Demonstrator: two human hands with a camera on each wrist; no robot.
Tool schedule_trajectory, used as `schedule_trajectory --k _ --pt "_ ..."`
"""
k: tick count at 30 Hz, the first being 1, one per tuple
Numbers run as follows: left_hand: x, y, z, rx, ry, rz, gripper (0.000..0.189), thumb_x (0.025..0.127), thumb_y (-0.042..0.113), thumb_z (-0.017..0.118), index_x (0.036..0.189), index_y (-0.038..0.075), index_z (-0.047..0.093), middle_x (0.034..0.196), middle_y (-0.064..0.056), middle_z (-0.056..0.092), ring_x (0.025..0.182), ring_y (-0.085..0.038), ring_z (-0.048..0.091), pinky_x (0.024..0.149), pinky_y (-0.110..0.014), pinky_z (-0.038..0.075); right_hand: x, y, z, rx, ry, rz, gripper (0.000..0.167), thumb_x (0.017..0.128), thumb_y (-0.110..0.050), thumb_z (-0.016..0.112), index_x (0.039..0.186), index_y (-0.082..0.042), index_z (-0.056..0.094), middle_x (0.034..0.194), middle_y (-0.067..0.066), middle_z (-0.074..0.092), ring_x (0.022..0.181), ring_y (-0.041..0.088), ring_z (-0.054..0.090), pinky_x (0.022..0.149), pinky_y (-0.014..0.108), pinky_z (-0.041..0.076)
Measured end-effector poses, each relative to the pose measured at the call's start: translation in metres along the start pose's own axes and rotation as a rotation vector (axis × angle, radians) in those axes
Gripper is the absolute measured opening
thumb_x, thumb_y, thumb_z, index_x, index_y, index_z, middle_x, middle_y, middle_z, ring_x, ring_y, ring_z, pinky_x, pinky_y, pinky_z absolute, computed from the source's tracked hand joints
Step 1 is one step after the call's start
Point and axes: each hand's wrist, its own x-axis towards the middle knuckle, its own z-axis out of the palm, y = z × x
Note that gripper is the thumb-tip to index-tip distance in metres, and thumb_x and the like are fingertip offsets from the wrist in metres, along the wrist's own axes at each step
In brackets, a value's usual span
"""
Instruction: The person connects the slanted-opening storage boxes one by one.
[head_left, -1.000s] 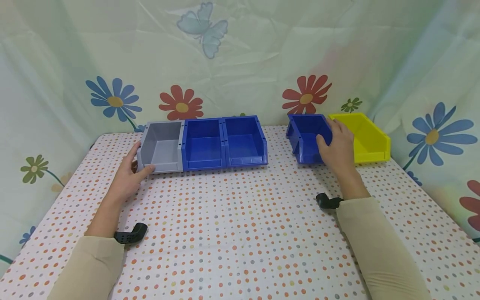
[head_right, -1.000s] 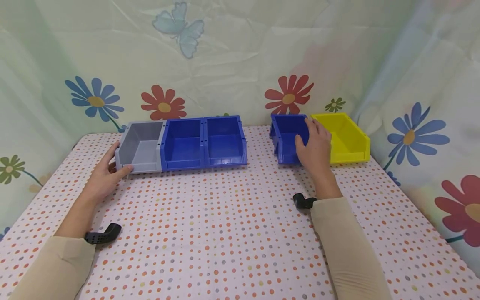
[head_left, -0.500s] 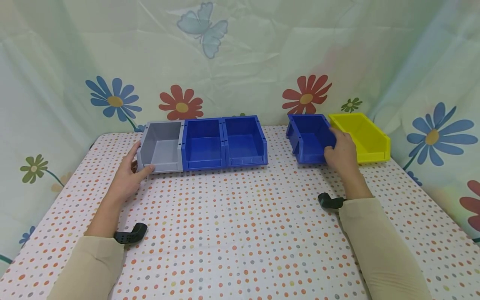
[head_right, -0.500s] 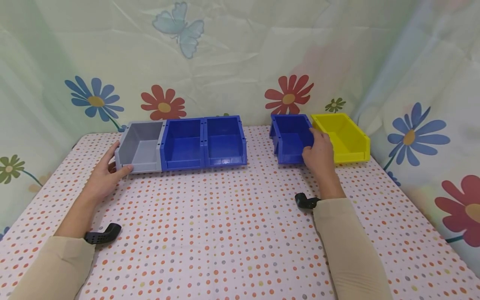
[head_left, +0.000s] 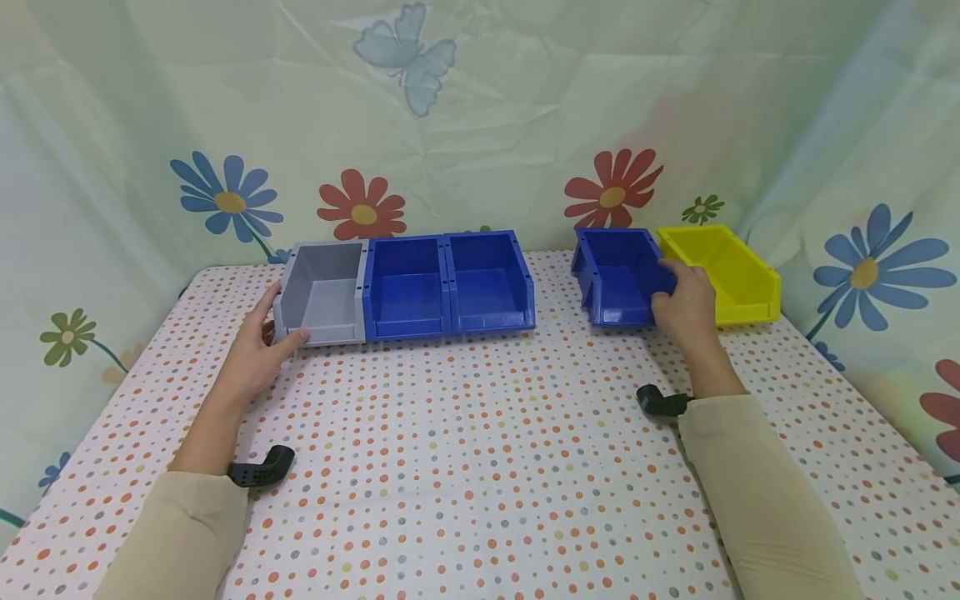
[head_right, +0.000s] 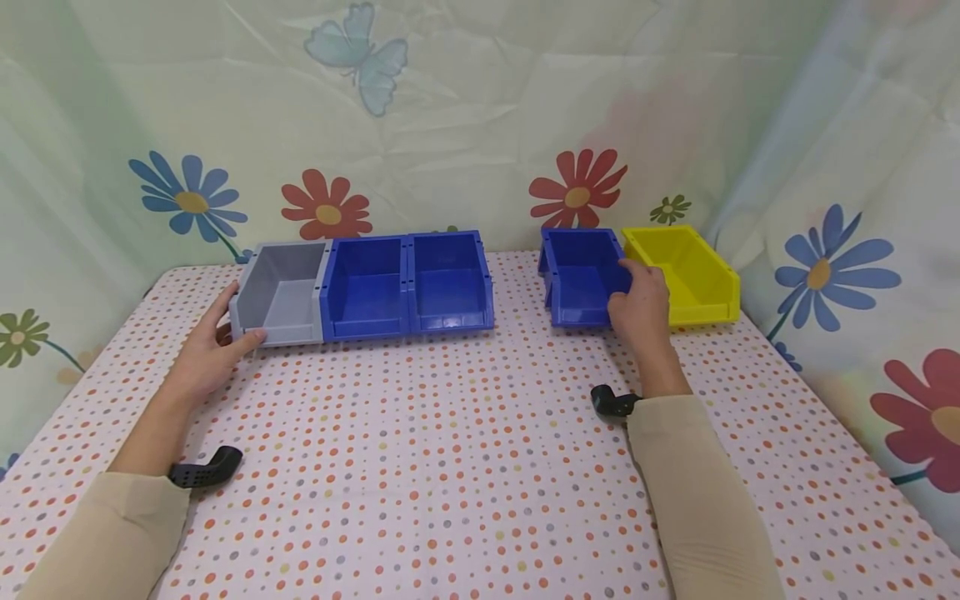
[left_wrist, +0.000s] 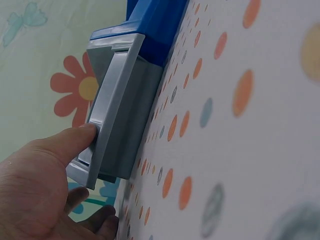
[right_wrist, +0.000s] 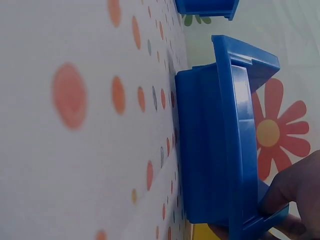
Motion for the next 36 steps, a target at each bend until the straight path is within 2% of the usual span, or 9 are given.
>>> schedule_trajectory --k 5,12,21,27,36 --pt "0.000 0.000 0.000 -0.005 0.001 -0.002 0.088 0.104 0.024 0.062 0.168 0.035 0.003 0.174 -0.018 0.007 0.154 -0.055 0.020 0.125 -0.066 0.023 0.001 -0.001 -0.002 0.030 -0.009 0.006 0.062 0.095 0.002 0.043 0.157 -0.002 0.040 0.145 0.037 0.040 0.132 0.052 0.041 0.116 0.066 0.037" --pt "0.001 0.001 0.001 -0.009 -0.004 -0.007 0.088 0.104 0.024 0.062 0.168 0.035 0.002 0.174 -0.018 0.007 0.154 -0.055 0.019 0.126 -0.066 0.023 0.000 -0.005 -0.006 0.077 -0.034 0.026 0.059 0.100 -0.001 0.047 0.158 -0.002 0.039 0.156 0.034 0.035 0.143 0.052 0.035 0.122 0.066 0.031" --pt "0.001 0.003 0.001 -0.011 -0.013 -0.008 0.089 0.104 0.025 0.062 0.167 0.036 0.001 0.174 -0.017 0.005 0.154 -0.055 0.019 0.125 -0.066 0.025 -0.003 -0.010 -0.008 0.111 -0.036 0.045 0.058 0.102 -0.004 0.049 0.159 -0.004 0.038 0.157 0.032 0.036 0.135 0.050 0.039 0.116 0.065 0.041" --pt "0.001 0.002 0.001 -0.020 -0.017 -0.012 0.089 0.104 0.026 0.063 0.167 0.037 0.000 0.174 -0.018 0.005 0.154 -0.055 0.019 0.125 -0.066 0.025 -0.003 -0.015 -0.007 0.129 -0.024 0.056 0.058 0.104 -0.006 0.049 0.161 -0.007 0.037 0.160 0.030 0.035 0.136 0.050 0.040 0.115 0.065 0.042" --pt "0.000 0.000 0.000 -0.020 -0.018 -0.014 0.089 0.104 0.027 0.062 0.167 0.036 0.000 0.174 -0.019 0.005 0.154 -0.055 0.019 0.124 -0.066 0.025 -0.007 -0.029 -0.007 0.149 0.007 0.022 0.057 0.102 -0.004 0.049 0.159 -0.008 0.041 0.158 0.028 0.038 0.138 0.050 0.043 0.116 0.063 0.043"
